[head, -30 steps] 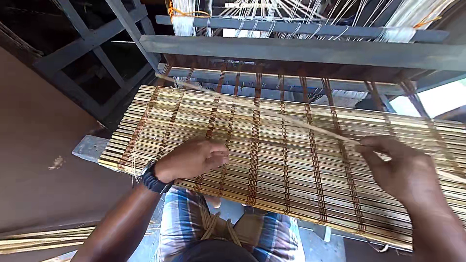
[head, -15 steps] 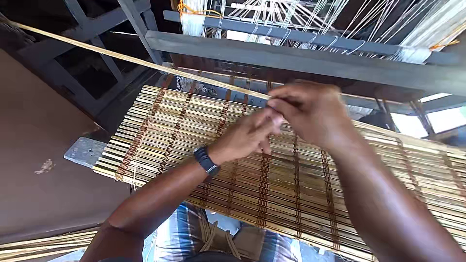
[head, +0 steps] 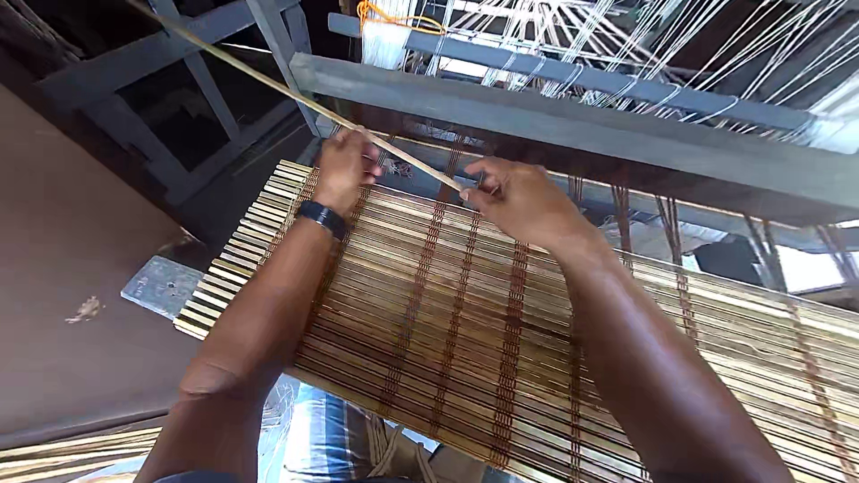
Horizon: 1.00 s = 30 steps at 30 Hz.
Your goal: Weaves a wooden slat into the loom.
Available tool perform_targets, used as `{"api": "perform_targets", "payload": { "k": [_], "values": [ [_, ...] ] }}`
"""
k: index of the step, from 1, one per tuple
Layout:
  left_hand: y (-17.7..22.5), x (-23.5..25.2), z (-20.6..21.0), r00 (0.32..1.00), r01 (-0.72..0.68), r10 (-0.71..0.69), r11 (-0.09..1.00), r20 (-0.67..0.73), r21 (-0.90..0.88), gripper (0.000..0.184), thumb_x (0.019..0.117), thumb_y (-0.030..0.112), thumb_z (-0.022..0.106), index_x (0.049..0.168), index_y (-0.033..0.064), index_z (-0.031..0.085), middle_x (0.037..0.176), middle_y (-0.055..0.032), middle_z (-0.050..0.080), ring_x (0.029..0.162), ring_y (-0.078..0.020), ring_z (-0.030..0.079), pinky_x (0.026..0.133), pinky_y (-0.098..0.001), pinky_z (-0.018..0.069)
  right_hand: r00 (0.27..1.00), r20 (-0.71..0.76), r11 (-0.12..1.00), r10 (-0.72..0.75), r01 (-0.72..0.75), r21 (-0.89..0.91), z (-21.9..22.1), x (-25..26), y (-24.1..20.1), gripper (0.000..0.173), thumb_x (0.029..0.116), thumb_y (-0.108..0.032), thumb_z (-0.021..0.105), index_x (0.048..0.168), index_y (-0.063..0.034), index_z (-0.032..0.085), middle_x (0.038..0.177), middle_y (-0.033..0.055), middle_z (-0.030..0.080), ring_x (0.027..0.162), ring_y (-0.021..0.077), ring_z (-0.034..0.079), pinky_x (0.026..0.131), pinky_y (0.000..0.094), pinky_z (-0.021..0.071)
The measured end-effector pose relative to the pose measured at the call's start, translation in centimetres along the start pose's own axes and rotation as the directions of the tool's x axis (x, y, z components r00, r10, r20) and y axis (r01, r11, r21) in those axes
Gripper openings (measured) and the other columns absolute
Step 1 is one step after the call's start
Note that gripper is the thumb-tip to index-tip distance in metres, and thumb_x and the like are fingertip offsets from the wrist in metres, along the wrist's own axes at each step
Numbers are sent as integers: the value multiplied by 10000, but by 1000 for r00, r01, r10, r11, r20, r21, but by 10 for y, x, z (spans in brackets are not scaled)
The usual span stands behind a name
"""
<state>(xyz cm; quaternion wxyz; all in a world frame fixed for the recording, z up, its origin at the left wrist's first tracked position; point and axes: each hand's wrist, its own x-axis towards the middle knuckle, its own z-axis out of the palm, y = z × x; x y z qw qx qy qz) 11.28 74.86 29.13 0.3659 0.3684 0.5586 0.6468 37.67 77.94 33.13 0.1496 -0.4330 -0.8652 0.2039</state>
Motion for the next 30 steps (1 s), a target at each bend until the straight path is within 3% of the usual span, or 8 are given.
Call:
{"api": "perform_targets", "payload": {
  "k": [4, 11, 16, 21, 24, 28, 30],
  "values": [
    [10, 22, -27, 991, 0, -7, 999, -132, -54, 312, 1133, 293, 363, 1196, 59, 560, 848, -46, 672, 575, -138, 632, 504, -280, 554, 997, 77, 993, 28, -36, 111, -8, 8, 20, 285, 1089, -271, 519, 1208, -85, 700, 905, 102, 711, 757, 226, 702, 734, 470, 607],
    [24, 39, -35, 973, 41, -78, 985, -219, -166, 377, 1133, 384, 355, 1162, 94, 594, 752, -33, 645, 540, -138, 604, 486, -279, 533, 999, 45, 970, 31, -41, 238, 2, 33, 8, 250, 1077, -252, 547, 1160, -91, 719, 863, 73, 679, 669, 164, 615, 632, 385, 539],
    [15, 38, -9, 978, 95, -127, 976, -163, -196, 559, 1127, 499, 253, 1216, 77, 609, 765, -54, 661, 545, -149, 611, 493, -282, 527, 1000, 0, 979, 30, -30, 199, 25, 78, -27, 248, 1064, -252, 550, 1163, -105, 723, 927, 79, 702, 787, 205, 655, 750, 459, 547],
    [9, 46, -7, 991, 54, -72, 986, -111, -160, 362, 1133, 336, 386, 1246, 64, 596, 851, -66, 648, 569, -142, 608, 498, -266, 533, 998, -56, 974, -5, 17, 226, 47, 116, -51, 230, 1053, -249, 568, 1125, -105, 733, 908, 65, 693, 784, 188, 645, 746, 430, 536],
    [12, 59, -22, 991, 18, -39, 987, -130, -159, 280, 1126, 267, 425, 1223, 56, 581, 881, -72, 669, 594, -144, 628, 511, -263, 542, 998, -64, 974, 4, 11, 228, 53, 129, -50, 264, 1048, -314, 590, 1145, -105, 720, 932, 71, 706, 781, 190, 678, 733, 425, 576],
    [37, 90, -64, 960, -62, 9, 981, -279, -184, 283, 1137, 241, 359, 1301, 51, 488, 931, -89, 700, 631, -166, 669, 546, -290, 576, 975, -220, 984, 15, 24, 177, 49, 135, -33, 339, 1029, -344, 618, 1247, -92, 680, 1128, 144, 701, 1031, 290, 680, 939, 527, 530],
    [47, 109, -91, 943, -61, 3, 985, -333, -164, 281, 1138, 251, 343, 1293, 65, 485, 936, -76, 705, 655, -164, 677, 570, -296, 580, 945, -325, 978, 32, 38, 206, 50, 141, -24, 315, 1022, -303, 615, 1240, -85, 678, 1139, 145, 694, 1042, 281, 676, 949, 508, 530]
  ]
}}
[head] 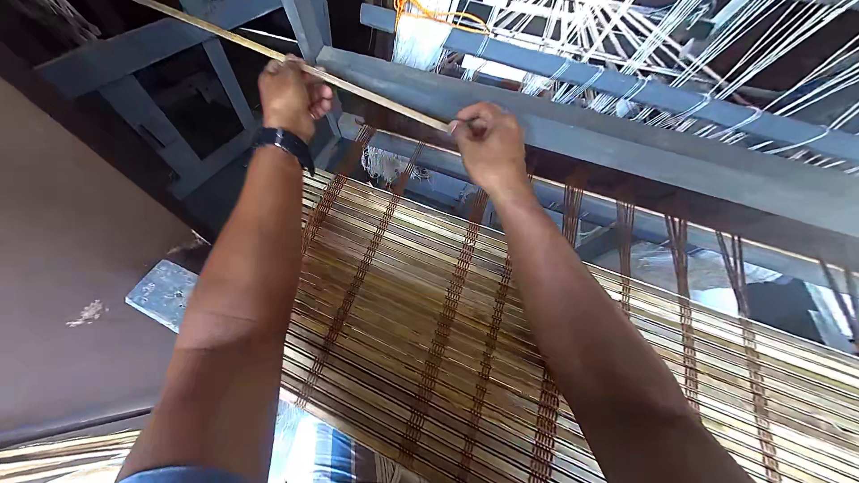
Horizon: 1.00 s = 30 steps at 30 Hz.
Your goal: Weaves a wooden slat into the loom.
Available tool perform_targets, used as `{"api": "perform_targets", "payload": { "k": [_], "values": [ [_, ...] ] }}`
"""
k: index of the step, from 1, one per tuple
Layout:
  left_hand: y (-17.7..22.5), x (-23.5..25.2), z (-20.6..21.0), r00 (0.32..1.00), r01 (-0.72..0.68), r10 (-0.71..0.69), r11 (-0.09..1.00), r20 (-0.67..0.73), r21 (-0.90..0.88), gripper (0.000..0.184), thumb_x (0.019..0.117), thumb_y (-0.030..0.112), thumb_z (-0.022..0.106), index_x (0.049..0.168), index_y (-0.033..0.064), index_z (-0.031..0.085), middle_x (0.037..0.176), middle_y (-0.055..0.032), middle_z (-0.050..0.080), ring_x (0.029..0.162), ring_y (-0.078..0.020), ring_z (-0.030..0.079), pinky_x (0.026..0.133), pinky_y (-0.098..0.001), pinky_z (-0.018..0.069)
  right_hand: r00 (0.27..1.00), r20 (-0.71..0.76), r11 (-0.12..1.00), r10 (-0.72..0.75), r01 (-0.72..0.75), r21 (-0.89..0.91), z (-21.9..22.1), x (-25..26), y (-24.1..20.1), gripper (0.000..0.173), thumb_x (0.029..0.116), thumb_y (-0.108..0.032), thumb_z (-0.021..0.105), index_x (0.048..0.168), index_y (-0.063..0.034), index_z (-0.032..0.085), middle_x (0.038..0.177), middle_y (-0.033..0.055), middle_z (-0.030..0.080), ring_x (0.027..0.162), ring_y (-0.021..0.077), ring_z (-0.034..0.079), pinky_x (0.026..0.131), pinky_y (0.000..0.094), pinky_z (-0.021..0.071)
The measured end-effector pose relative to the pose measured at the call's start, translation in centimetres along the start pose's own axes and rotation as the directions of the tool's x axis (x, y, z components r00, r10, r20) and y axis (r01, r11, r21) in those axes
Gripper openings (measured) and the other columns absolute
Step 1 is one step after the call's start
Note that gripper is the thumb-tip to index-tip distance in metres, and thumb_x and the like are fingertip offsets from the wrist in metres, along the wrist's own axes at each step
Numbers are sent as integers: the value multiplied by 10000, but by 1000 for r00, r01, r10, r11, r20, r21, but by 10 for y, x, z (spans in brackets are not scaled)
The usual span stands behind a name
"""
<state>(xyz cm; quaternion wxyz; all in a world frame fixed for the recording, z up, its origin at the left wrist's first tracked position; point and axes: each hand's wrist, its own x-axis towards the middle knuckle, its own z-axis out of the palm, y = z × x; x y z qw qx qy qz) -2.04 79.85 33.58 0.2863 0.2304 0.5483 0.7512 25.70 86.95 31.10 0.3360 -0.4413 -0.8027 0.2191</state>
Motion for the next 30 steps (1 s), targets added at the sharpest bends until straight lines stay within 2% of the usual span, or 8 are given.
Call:
{"api": "perform_targets", "payload": {
  "k": [2, 4, 7, 8, 10, 13, 17, 30],
  "values": [
    [11, 18, -14, 1000, 11, -10, 1000, -16, 16, 267, 1139, 259, 343, 1252, 80, 505, 902, -57, 710, 655, -151, 682, 577, -283, 582, 999, -40, 995, 8, -4, 102, 5, 6, 5, 268, 1028, -258, 593, 1198, -73, 688, 1088, 127, 705, 964, 232, 685, 886, 457, 551],
    [17, 24, -25, 1000, 12, -12, 1000, 14, -6, 256, 1139, 257, 346, 1226, 89, 519, 880, -53, 711, 647, -144, 682, 573, -274, 582, 997, 7, 953, 78, -77, 292, 13, 11, 2, 262, 1048, -254, 570, 1192, -65, 680, 1054, 102, 707, 865, 187, 708, 770, 393, 602],
    [12, 19, -35, 990, 6, 6, 996, 138, -90, 244, 1138, 257, 356, 1196, 97, 530, 879, -59, 699, 663, -153, 684, 583, -284, 591, 957, 200, 747, 211, -289, 599, 17, 10, -17, 353, 1101, -348, 473, 1254, -69, 625, 1019, 87, 703, 770, 198, 721, 636, 354, 620],
    [10, 15, -36, 985, 5, 16, 993, 173, -120, 245, 1140, 262, 352, 1184, 99, 530, 882, -62, 702, 672, -155, 689, 587, -284, 593, 930, 296, 689, 218, -362, 628, 15, 8, -23, 410, 1109, -410, 423, 1271, -89, 619, 992, 80, 714, 741, 201, 716, 610, 348, 608],
    [5, 8, -35, 975, -2, 40, 986, 220, -168, 255, 1142, 261, 342, 1172, 95, 533, 887, -73, 714, 677, -162, 701, 587, -284, 600, 862, 488, 674, 137, -442, 592, 11, 4, -29, 504, 1108, -491, 344, 1267, -110, 635, 936, 61, 721, 694, 178, 686, 574, 320, 567],
    [-5, 4, -38, 954, -24, 85, 977, 286, -210, 265, 1147, 256, 325, 1161, 86, 527, 897, -92, 716, 679, -178, 708, 596, -292, 609, 759, 651, 699, -12, -459, 549, 11, -5, -28, 422, 1117, -412, 368, 1255, -117, 636, 848, 24, 695, 596, 106, 614, 513, 247, 519],
    [-15, 3, -44, 937, -43, 121, 971, 328, -237, 287, 1150, 273, 303, 1173, 96, 527, 909, -95, 717, 675, -176, 703, 587, -288, 603, 770, 636, 660, -57, -449, 602, 24, -9, -18, 272, 1101, -210, 443, 1190, -78, 663, 783, 1, 620, 521, 60, 503, 460, 198, 443],
    [-30, 0, -58, 854, -109, 185, 977, 486, -182, 281, 1142, 276, 333, 1246, 109, 534, 951, -109, 717, 657, -189, 695, 548, -291, 592, 816, 571, 651, 89, -482, 587, 52, -13, 14, 282, 1108, -212, 443, 1175, -67, 675, 790, -5, 605, 525, 53, 486, 456, 186, 419]
  ]
}}
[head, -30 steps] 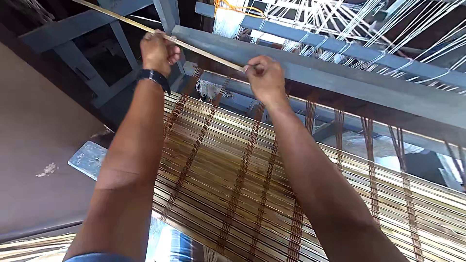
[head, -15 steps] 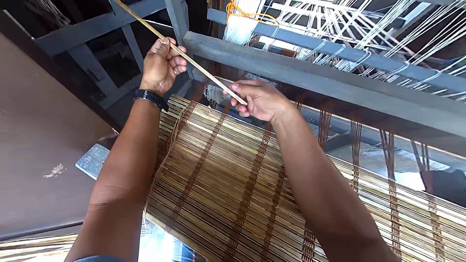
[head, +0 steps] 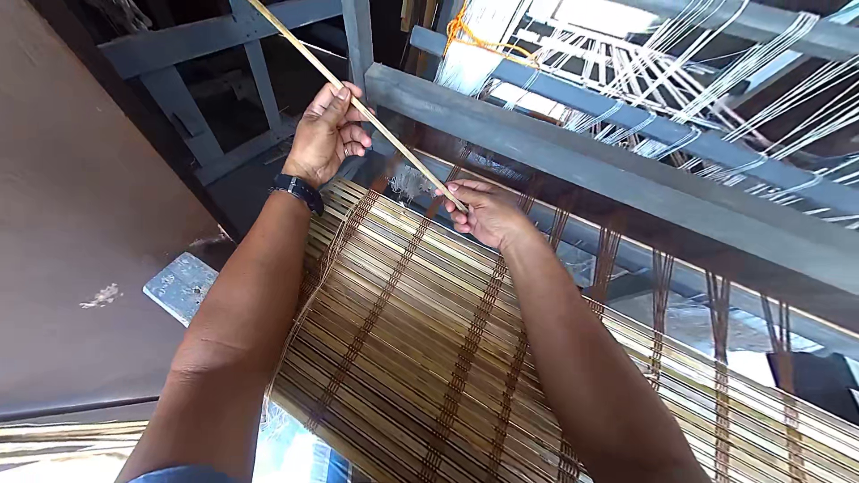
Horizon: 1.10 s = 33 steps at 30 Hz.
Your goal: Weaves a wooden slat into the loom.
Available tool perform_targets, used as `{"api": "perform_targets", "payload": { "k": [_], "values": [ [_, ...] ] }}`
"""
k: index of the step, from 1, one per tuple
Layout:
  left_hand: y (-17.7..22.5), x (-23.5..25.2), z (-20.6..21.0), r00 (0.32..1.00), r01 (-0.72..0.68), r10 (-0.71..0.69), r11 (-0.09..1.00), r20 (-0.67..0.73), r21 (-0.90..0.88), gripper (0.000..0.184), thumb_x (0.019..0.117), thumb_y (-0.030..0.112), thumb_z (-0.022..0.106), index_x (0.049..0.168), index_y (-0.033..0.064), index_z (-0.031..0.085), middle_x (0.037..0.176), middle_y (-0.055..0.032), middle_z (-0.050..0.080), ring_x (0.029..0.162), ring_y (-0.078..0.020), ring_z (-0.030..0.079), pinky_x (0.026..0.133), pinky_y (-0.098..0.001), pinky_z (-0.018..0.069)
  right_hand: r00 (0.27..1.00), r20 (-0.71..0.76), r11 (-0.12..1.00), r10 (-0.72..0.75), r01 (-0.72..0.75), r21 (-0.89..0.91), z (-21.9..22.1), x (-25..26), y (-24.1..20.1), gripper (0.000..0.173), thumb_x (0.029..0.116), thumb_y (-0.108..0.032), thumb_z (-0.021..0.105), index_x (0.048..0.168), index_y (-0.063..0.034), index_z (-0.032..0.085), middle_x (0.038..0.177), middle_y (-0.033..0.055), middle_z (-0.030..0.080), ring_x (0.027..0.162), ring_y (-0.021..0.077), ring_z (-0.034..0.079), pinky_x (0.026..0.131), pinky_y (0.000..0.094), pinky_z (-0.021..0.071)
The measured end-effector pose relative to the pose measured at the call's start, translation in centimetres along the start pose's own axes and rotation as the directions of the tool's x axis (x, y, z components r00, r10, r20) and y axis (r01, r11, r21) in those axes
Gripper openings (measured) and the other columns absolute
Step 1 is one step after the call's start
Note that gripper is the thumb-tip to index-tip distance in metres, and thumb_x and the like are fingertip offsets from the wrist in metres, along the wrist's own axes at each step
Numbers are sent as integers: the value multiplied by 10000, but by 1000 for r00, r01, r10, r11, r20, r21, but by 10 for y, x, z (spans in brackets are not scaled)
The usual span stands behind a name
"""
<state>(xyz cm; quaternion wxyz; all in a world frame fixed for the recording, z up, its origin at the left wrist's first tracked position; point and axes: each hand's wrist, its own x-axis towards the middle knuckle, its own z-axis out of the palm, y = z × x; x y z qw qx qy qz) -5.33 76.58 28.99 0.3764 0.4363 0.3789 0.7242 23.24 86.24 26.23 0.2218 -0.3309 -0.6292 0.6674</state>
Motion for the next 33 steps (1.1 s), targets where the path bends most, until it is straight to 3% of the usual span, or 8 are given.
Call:
{"api": "perform_targets", "payload": {
  "k": [7, 11, 16, 25, 33],
  "values": [
    [1, -2, 1, 999, 16, -16, 1000, -52, 10, 329, 1144, 268, 313, 1290, 99, 554, 964, -99, 719, 668, -177, 691, 549, -281, 584, 997, -12, 996, -72, 72, 46, 3, -1, 1, 220, 1082, -153, 498, 1209, -56, 648, 819, 5, 623, 549, 51, 508, 489, 191, 444],
    [1, -2, 1, 994, 43, -44, 999, -103, -6, 370, 1143, 247, 310, 1359, 78, 559, 993, -123, 727, 700, -198, 706, 580, -302, 598, 983, -20, 982, -183, 181, -53, 4, 0, 4, 165, 1006, -53, 612, 1153, -26, 681, 827, 24, 640, 578, 72, 541, 520, 220, 490],
    [3, -4, 2, 990, 54, -51, 998, -129, 18, 386, 1145, 237, 289, 1385, 81, 549, 1052, -127, 741, 707, -189, 711, 567, -283, 586, 964, -26, 957, -263, 258, -132, 7, 2, 6, 140, 973, -35, 660, 1109, -13, 680, 836, 43, 653, 573, 77, 554, 502, 221, 494],
    [4, -3, 1, 990, 55, -51, 998, -129, 27, 393, 1145, 236, 285, 1387, 81, 555, 1052, -128, 746, 701, -191, 710, 559, -279, 578, 964, -16, 957, -266, 262, -124, 6, 4, 10, 161, 971, -34, 662, 1130, -17, 682, 857, 46, 669, 596, 83, 579, 512, 226, 508],
    [6, -2, 0, 986, 54, -50, 998, -156, 21, 402, 1147, 248, 277, 1414, 95, 537, 1081, -132, 741, 699, -192, 704, 558, -280, 571, 974, -18, 970, -225, 223, -96, -3, 3, 5, 213, 1043, -104, 566, 1195, -19, 688, 895, 53, 698, 622, 99, 615, 548, 245, 540]
  ]
}}
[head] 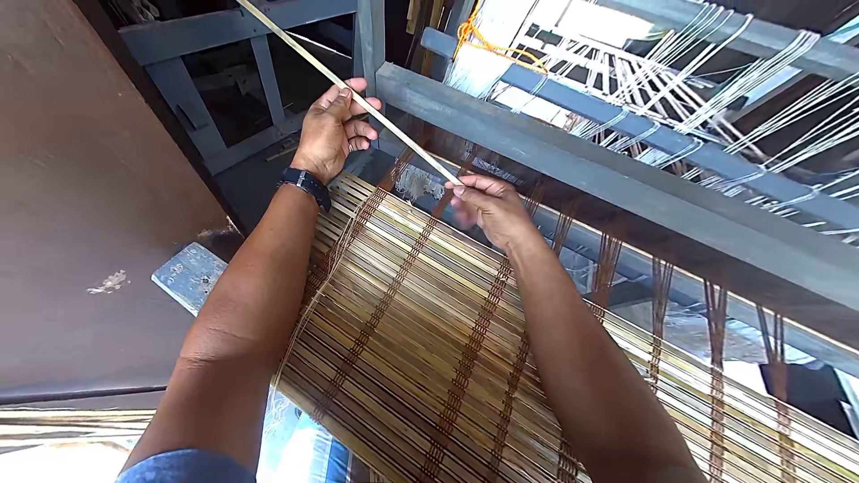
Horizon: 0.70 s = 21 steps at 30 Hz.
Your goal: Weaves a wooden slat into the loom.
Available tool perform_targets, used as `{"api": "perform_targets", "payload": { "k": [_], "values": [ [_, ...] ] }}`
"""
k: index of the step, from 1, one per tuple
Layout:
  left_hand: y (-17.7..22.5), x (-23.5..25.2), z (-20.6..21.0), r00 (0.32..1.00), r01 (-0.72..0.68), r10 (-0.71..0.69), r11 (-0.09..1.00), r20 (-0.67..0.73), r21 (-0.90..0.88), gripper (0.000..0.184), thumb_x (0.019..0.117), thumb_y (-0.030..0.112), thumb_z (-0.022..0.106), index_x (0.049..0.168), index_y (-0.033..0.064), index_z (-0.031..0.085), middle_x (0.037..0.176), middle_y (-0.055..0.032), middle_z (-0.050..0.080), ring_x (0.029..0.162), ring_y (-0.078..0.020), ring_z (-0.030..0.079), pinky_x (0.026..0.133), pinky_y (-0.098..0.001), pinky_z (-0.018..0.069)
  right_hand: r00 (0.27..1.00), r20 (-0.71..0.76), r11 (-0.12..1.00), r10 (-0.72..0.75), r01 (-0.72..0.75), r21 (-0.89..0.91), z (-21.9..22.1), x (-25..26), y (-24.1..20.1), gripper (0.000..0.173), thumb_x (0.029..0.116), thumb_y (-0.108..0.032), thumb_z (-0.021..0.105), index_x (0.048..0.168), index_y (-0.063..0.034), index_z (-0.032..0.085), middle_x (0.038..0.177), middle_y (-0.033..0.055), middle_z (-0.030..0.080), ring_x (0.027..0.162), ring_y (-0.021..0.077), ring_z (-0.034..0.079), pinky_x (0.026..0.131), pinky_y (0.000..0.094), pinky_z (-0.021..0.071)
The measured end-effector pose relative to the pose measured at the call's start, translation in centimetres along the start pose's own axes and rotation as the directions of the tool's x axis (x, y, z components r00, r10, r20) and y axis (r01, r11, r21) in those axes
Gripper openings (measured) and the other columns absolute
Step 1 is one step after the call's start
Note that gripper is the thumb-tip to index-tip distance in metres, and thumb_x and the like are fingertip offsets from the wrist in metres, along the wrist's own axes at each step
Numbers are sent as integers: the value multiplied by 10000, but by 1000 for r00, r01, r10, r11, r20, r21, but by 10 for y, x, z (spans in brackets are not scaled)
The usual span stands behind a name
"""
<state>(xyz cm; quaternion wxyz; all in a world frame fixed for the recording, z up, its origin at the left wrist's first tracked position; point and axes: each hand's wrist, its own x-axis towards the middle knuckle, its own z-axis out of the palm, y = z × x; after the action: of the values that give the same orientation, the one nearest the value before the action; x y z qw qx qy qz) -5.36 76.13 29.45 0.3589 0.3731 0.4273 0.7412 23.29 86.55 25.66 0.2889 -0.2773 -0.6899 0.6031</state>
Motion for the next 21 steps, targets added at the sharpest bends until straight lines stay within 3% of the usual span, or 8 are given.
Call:
{"api": "perform_targets", "payload": {
  "k": [9, 21],
  "values": [
    [-1, -2, 8, 996, -12, 9, 999, 92, 36, 399, 1146, 278, 292, 1409, 99, 533, 1133, -153, 729, 743, -219, 721, 570, -296, 585, 996, -13, 985, 93, -94, -148, -16, -5, 3, 231, 1062, -175, 557, 1224, -89, 698, 930, 32, 708, 635, 87, 612, 558, 236, 530],
    [11, -11, 22, 959, -61, 57, 998, 278, 6, 391, 1135, 247, 321, 1426, 80, 521, 1197, -194, 702, 809, -273, 740, 627, -358, 626, 975, -83, 970, 207, -215, -116, -17, 2, 3, 239, 1069, -160, 551, 1235, -47, 679, 942, 70, 703, 668, 132, 639, 608, 281, 553]
  ]
}}
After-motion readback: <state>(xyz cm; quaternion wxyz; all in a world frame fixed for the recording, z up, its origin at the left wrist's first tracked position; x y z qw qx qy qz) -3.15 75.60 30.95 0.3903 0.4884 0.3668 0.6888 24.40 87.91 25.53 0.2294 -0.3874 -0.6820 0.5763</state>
